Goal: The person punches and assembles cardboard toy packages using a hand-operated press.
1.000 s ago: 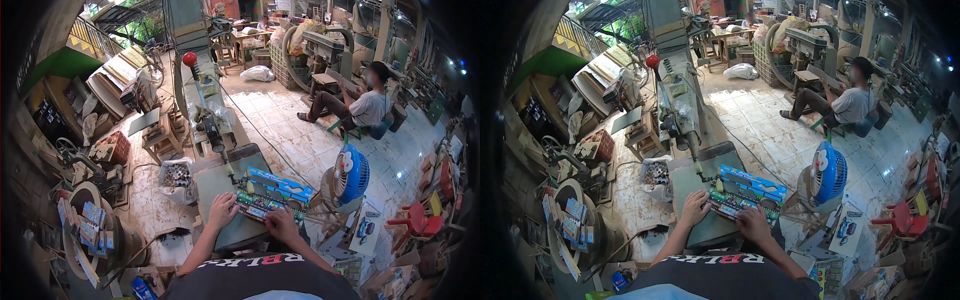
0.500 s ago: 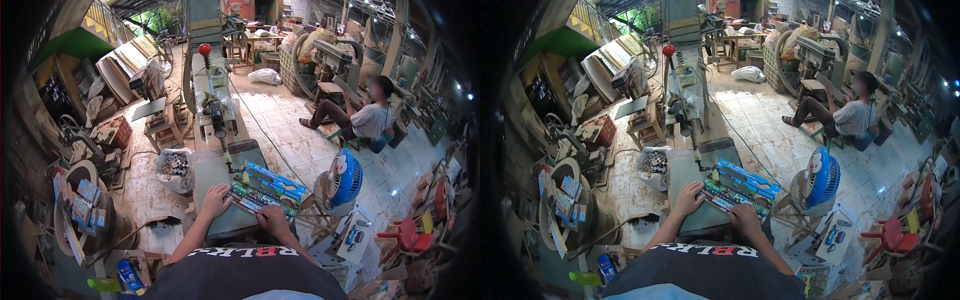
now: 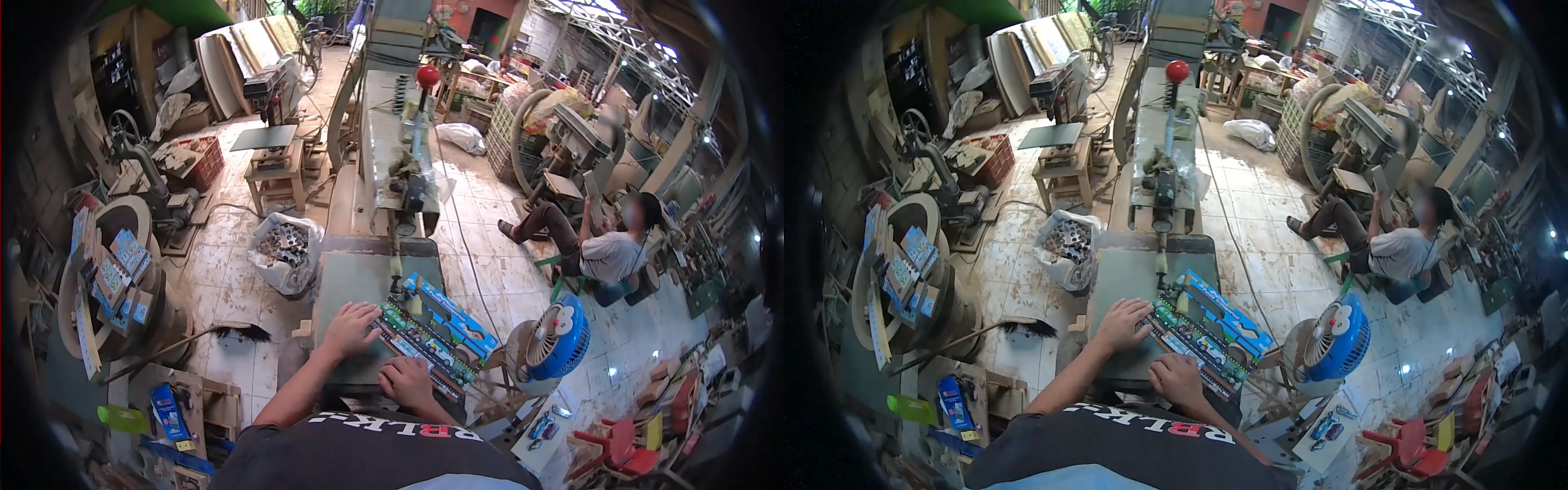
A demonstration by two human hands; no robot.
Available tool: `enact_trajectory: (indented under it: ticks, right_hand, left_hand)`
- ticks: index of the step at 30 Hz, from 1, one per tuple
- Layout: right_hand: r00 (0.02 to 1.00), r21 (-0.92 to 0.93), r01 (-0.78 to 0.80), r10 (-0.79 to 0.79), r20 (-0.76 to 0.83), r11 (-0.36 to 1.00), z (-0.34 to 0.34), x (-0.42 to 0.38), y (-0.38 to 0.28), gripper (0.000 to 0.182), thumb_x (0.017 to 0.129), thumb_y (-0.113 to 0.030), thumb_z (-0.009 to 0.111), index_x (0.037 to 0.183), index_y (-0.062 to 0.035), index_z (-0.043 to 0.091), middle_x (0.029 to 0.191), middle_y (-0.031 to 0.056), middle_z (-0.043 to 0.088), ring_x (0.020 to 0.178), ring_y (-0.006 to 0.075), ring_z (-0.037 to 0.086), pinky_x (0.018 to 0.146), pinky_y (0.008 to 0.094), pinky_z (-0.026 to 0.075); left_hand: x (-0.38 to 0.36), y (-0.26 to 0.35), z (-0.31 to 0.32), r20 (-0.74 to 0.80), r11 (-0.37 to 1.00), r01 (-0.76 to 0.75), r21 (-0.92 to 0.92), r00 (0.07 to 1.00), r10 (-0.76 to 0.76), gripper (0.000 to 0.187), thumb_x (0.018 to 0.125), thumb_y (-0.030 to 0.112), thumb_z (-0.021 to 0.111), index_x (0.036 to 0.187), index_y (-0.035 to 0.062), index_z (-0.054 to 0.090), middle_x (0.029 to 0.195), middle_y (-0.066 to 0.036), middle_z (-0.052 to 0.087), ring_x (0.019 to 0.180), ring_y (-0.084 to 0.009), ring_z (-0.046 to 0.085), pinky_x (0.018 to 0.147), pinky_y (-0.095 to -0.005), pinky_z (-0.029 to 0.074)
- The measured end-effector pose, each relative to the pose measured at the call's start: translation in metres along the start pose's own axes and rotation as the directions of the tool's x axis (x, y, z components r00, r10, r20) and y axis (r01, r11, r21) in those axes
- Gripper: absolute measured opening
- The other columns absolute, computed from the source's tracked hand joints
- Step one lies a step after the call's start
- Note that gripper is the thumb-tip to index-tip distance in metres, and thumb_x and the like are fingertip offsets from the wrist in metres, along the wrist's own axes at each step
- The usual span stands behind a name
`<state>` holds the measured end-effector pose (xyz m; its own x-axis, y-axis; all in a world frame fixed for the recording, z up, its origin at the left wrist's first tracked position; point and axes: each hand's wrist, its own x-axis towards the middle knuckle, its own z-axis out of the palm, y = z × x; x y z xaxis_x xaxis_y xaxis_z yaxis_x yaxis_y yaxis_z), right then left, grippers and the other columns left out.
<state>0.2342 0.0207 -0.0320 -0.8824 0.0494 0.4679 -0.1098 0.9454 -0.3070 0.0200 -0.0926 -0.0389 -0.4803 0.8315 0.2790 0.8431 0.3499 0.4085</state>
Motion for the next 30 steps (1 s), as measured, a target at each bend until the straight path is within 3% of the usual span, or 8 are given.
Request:
enact_trajectory:
  ticks: [2,10,15,18,30]
  right_hand:
    - [0.999,-0.071,-0.050,0.050,-0.005,0.996,0.005,0.001,0.000,0.013,0.088,-0.026,0.080,0.095,-0.0175,0.072,0.106,-0.0036,0.070,0.098,0.0186,0.068,0.087,0.0411,0.046]
    - [0.997,-0.072,-0.057,0.054,-0.053,0.996,0.002,0.006,-0.004,0.013,0.087,-0.025,0.081,0.093,-0.0196,0.071,0.100,-0.0053,0.069,0.091,0.0174,0.068,0.084,0.0395,0.046]
    - [0.996,-0.061,-0.083,0.080,-0.043,0.995,0.001,0.004,-0.005,0.013,0.086,-0.025,0.081,0.093,-0.0198,0.072,0.100,-0.0056,0.069,0.091,0.0173,0.068,0.084,0.0393,0.046]
    - [0.996,-0.052,-0.088,0.086,-0.034,0.995,0.000,0.004,-0.005,0.013,0.086,-0.025,0.082,0.093,-0.0195,0.073,0.100,-0.0058,0.070,0.091,0.0175,0.069,0.083,0.0397,0.047]
    - [0.993,-0.037,-0.111,0.109,-0.042,0.993,-0.005,0.007,-0.009,0.010,0.088,-0.023,0.081,0.092,-0.0173,0.074,0.100,-0.0051,0.072,0.095,0.0157,0.071,0.083,0.0379,0.050]
  left_hand:
    - [0.000,0.000,-0.002,-0.010,1.000,0.004,-0.015,1.000,-0.004,0.052,0.099,0.039,0.071,0.144,0.0122,0.068,0.151,-0.008,0.066,0.147,-0.0278,0.055,0.127,-0.0520,0.034]
    - [0.009,0.002,-0.007,-0.065,0.996,0.000,-0.094,0.998,-0.007,0.045,0.096,0.033,0.076,0.135,0.0118,0.072,0.143,-0.008,0.069,0.139,-0.0271,0.060,0.124,-0.0507,0.037]
    - [0.023,-0.001,-0.008,-0.143,0.991,-0.046,-0.126,0.989,0.028,0.039,0.090,0.029,0.079,0.124,0.0108,0.075,0.117,-0.009,0.071,0.122,-0.0284,0.066,0.116,-0.0478,0.043]
    - [0.031,-0.003,-0.006,-0.136,0.991,-0.042,-0.126,0.990,0.024,0.036,0.090,0.028,0.079,0.122,0.0103,0.076,0.112,-0.009,0.069,0.115,-0.0292,0.066,0.111,-0.0456,0.046]
    - [0.034,-0.002,-0.008,-0.098,0.993,-0.033,-0.116,0.995,0.022,0.037,0.092,0.028,0.077,0.124,0.0098,0.075,0.111,-0.009,0.069,0.113,-0.0296,0.064,0.109,-0.0449,0.046]
